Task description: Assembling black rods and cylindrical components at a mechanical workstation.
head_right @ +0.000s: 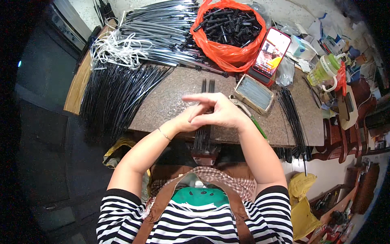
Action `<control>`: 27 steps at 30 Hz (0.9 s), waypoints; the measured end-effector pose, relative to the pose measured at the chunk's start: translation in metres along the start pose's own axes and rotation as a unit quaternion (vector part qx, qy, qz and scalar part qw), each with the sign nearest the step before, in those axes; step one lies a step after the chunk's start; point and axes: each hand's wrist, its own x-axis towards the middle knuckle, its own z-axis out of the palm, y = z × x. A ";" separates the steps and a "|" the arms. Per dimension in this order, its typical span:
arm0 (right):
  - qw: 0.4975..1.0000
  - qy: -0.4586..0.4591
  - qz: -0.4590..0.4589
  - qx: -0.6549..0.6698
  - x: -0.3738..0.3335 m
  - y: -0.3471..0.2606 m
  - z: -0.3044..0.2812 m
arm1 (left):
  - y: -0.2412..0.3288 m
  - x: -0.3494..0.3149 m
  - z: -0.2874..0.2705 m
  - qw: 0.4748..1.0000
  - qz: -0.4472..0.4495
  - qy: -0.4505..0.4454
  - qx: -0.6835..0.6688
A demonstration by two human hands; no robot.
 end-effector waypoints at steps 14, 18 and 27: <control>0.940 0.324 0.094 -0.045 -0.056 0.044 0.045 | -0.001 -0.013 0.001 0.988 0.012 0.145 -0.057; 0.937 0.258 0.170 0.165 -0.068 0.069 0.086 | 0.008 -0.012 -0.001 0.992 -0.008 0.097 -0.076; 0.958 0.275 0.079 0.001 -0.081 0.090 0.086 | 0.010 -0.009 0.005 0.996 -0.006 0.081 -0.023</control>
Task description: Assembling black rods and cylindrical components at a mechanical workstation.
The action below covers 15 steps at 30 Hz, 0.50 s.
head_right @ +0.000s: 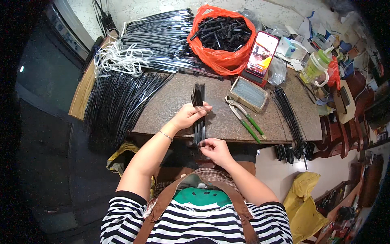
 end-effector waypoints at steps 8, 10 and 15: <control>0.974 0.137 -0.131 -0.122 0.010 -0.003 -0.005 | -0.005 0.007 -0.001 1.000 -0.002 0.004 0.012; 0.987 0.154 -0.030 -0.037 0.015 -0.021 -0.014 | -0.003 0.009 -0.002 1.000 -0.008 0.001 0.015; 0.954 -0.027 -0.248 -0.164 0.053 -0.085 -0.054 | 0.018 0.019 0.005 0.982 -0.009 -0.153 -0.114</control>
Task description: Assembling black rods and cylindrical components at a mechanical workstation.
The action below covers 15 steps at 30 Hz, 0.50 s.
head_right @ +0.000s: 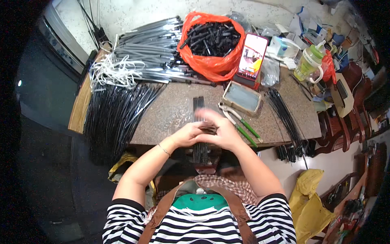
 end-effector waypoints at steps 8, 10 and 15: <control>0.999 -0.030 0.012 0.030 0.010 -0.013 0.003 | 0.015 -0.004 0.005 0.986 0.037 0.087 0.135; 0.987 -0.139 0.023 -0.073 0.013 -0.026 -0.001 | 0.017 -0.008 0.011 0.985 -0.003 0.100 0.141; 0.970 -0.141 -0.072 -0.185 0.045 -0.043 -0.001 | 0.017 -0.006 0.010 0.993 0.005 0.083 0.080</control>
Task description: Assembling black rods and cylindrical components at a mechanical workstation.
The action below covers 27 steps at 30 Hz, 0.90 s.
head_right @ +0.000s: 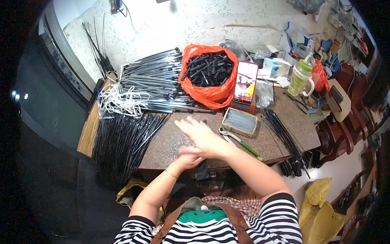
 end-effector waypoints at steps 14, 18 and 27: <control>0.908 0.090 0.257 -0.318 -0.050 0.085 -0.044 | 0.039 0.028 -0.016 0.987 0.150 0.064 0.011; 0.932 0.166 0.168 -0.276 -0.063 0.073 -0.022 | 0.046 0.024 -0.025 0.990 0.074 0.113 -0.031; 0.964 0.258 0.059 0.017 -0.049 0.033 -0.007 | 0.028 0.024 -0.016 0.989 0.085 0.117 -0.023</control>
